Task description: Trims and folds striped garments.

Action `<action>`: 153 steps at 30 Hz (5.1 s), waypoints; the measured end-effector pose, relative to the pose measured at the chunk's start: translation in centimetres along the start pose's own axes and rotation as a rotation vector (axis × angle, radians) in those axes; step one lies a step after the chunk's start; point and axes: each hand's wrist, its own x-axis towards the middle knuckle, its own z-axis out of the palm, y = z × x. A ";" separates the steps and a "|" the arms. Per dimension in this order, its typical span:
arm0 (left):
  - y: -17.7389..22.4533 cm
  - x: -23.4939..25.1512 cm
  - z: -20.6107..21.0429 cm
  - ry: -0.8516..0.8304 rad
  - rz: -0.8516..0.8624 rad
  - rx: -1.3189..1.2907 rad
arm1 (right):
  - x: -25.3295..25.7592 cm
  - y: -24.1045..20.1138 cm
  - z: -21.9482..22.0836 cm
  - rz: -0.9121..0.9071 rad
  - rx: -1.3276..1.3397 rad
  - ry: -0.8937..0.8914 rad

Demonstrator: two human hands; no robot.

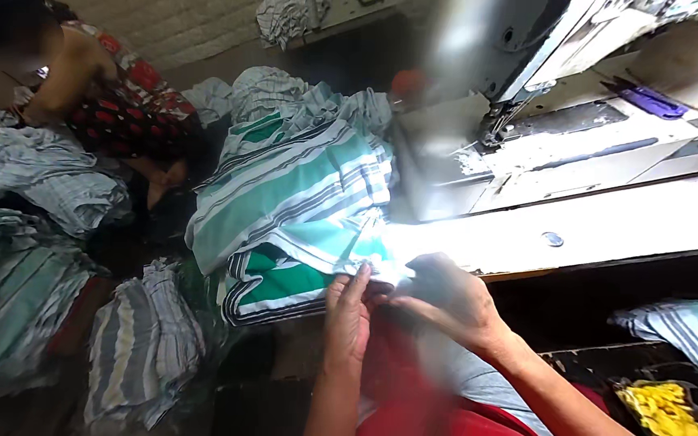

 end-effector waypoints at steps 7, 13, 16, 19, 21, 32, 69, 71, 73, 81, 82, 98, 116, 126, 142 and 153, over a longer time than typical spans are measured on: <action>-1.9 0.3 -0.2 0.021 0.245 0.120 | -1.3 0.5 1.0 -0.139 -0.091 0.044; -1.3 0.1 0.0 0.068 0.152 0.037 | -0.8 0.6 0.2 -0.013 0.039 -0.092; -0.9 0.0 -0.2 0.074 0.146 0.042 | -0.2 0.6 -0.4 0.036 0.088 -0.073; -0.7 0.0 -0.2 0.053 0.148 0.048 | 0.2 1.6 -0.5 -0.042 0.074 -0.036; -0.8 0.0 -0.2 0.043 0.166 0.060 | 0.5 2.0 -0.5 -0.052 0.060 -0.045; -0.8 -0.1 -0.1 0.015 0.193 0.100 | 0.4 2.3 0.0 -0.018 0.055 -0.054; -1.7 -0.3 0.3 0.004 0.243 0.173 | 0.2 1.2 -0.6 0.061 0.073 -0.075; -1.7 -0.4 0.4 0.000 0.242 0.177 | 0.2 1.1 -0.5 0.053 0.053 -0.072; -1.7 -0.5 0.4 -0.015 0.245 0.170 | 0.3 1.1 -0.4 0.042 0.045 -0.069; -1.6 -0.7 0.2 -0.049 0.226 0.133 | 0.6 0.7 0.2 0.119 0.121 0.091; -1.6 -0.8 0.2 -0.063 0.233 0.144 | 0.7 0.6 0.4 0.090 0.133 0.077; -1.2 -0.3 0.3 0.023 0.148 0.033 | 0.3 0.2 -0.4 0.045 -0.021 -0.009; -1.6 -0.5 0.0 -0.034 0.215 0.101 | 0.4 0.1 0.2 0.012 -0.073 0.032; -1.8 -0.6 -0.2 -0.083 0.259 0.162 | 0.8 0.6 0.4 -0.003 0.014 0.000; -1.8 -0.6 -0.1 -0.081 0.259 0.238 | 0.7 0.6 0.9 -0.018 -0.029 0.063; -1.7 -0.3 -0.6 -0.151 0.358 0.268 | 2.3 0.9 0.2 0.048 0.169 -0.230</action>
